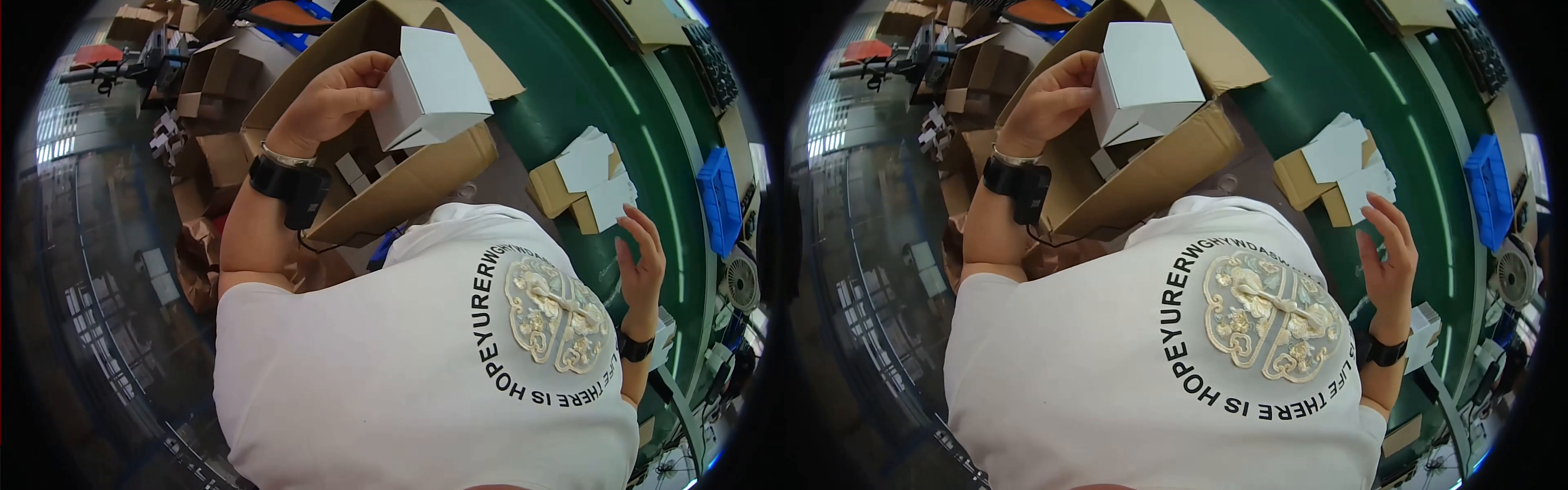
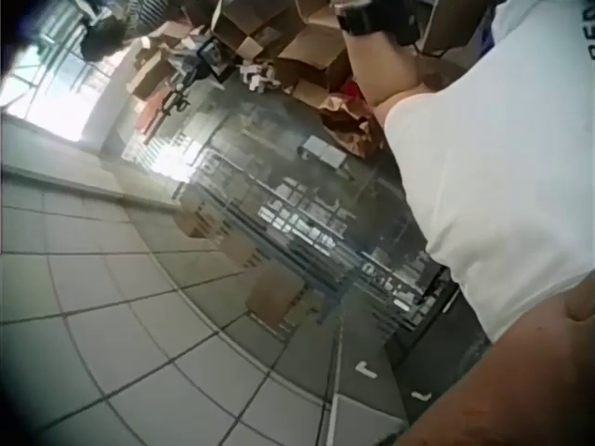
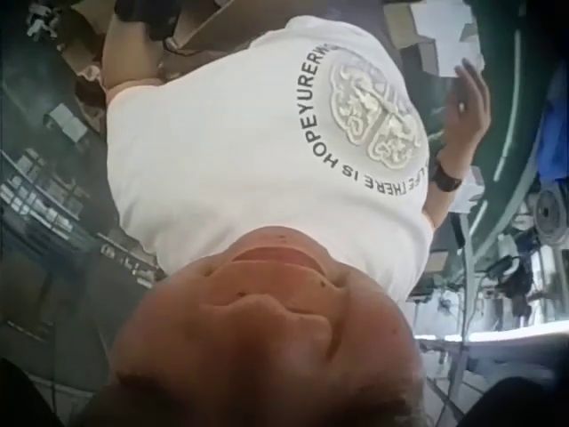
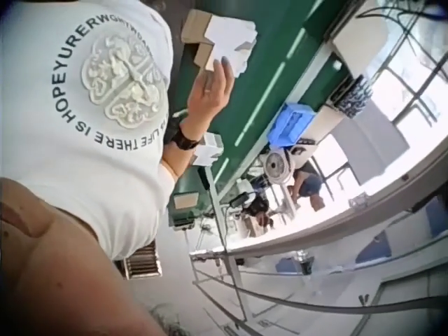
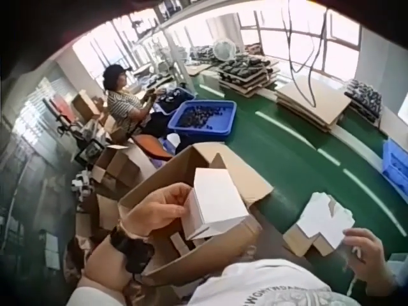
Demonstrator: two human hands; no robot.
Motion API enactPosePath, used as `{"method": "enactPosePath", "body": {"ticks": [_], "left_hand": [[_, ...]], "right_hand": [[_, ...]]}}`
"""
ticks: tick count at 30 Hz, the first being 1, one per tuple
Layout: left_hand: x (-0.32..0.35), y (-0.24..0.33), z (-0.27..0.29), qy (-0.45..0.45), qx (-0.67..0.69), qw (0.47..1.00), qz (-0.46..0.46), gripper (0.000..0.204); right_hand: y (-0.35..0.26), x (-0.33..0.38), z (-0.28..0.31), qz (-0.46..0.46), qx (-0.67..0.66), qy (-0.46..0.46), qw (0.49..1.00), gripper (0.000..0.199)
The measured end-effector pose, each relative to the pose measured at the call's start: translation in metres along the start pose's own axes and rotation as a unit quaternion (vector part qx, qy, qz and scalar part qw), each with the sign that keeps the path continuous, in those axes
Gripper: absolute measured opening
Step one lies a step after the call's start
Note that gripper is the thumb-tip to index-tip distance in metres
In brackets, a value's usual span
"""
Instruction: The person picks up flat cardboard pieces, folds them into small white boxes by hand, and places them into a larger cardboard box, repeating the process several times.
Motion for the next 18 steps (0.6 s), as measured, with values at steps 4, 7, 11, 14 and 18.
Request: {"method": "enactPosePath", "body": {"ticks": [4, 7, 11, 14, 18], "left_hand": [[0.027, -0.037, 0.079, 0.075, -0.292, 0.946, 0.124, 0.032], [0.027, -0.107, 0.117, 0.076, -0.547, 0.813, 0.183, 0.023], [0.028, -0.217, 0.149, 0.03, -0.767, 0.625, 0.142, 0.017], [0.019, -0.275, 0.143, -0.031, -0.752, 0.635, 0.174, 0.019], [0.01, -0.327, 0.142, -0.108, -0.733, 0.616, 0.268, 0.022]], "right_hand": [[0.015, 0.009, 0.002, -0.062, -0.015, -0.026, 0.998, 0.027], [0.009, 0.01, 0.002, -0.107, -0.014, -0.07, 0.992, 0.026], [-0.023, -0.004, -0.004, -0.128, 0.038, -0.104, 0.986, 0.024], [-0.025, 0.005, 0.002, -0.169, 0.065, -0.125, 0.976, 0.024], [-0.038, 0.018, 0.003, -0.221, 0.094, -0.132, 0.962, 0.024]]}}
Point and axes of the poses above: each hand's wrist, its own x-axis away from the middle knuckle, its own z-axis out of the back of the hand, y = z × x, the point moved 6 cm from there along -x, towards the middle knuckle
